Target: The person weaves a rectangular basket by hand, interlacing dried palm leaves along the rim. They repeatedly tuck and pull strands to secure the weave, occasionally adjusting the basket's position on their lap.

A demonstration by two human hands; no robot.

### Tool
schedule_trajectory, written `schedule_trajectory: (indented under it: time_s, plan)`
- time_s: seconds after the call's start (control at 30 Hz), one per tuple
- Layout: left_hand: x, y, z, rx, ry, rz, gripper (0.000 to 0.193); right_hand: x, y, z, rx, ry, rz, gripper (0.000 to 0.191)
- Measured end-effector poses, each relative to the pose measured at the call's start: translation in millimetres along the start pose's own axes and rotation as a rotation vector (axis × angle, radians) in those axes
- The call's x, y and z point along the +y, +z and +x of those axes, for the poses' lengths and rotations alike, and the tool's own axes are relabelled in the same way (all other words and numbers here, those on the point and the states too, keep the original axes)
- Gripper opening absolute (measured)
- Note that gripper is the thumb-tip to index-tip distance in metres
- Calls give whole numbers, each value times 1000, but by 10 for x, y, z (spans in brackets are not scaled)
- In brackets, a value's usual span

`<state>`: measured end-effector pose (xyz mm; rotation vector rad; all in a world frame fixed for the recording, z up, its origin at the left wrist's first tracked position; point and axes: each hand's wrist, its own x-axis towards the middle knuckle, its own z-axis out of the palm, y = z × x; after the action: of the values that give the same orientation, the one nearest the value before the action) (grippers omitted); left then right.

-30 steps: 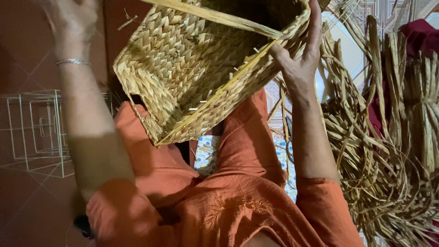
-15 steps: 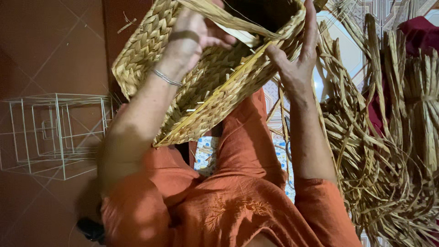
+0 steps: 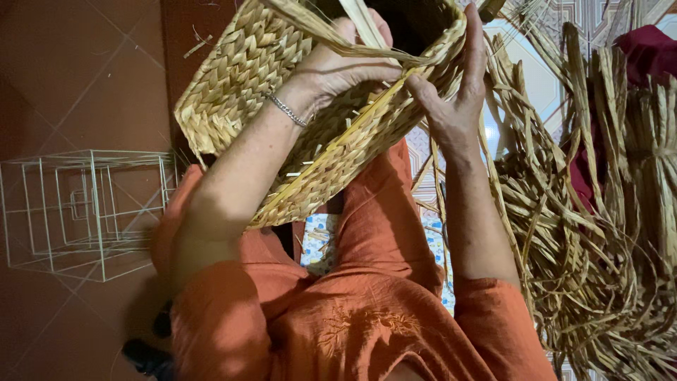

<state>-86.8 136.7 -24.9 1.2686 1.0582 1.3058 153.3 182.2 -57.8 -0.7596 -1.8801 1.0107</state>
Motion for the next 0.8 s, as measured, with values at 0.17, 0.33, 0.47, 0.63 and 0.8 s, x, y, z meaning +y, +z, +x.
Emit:
schedule_trajectory:
  time_s: [0.17,0.33,0.47,0.63,0.8]
  plan:
    - [-24,0,47,0,-67,55,39,17,36,6,21,-74,18,98]
    - [-48,34,85,-32,-113,-118,39,-25,81,-50,45,-100,176,93]
    - [-76,43,174,-63,-90,215,30,-86,132,-29,169,-186,-3,72]
    - [-106,-58,79,-79,10,-25,38,-182,139,-44,278,-435,-487,29]
    - [-70,-7,34,-77,-112,-111,31,-200,88,-92,149,-442,-519,23]
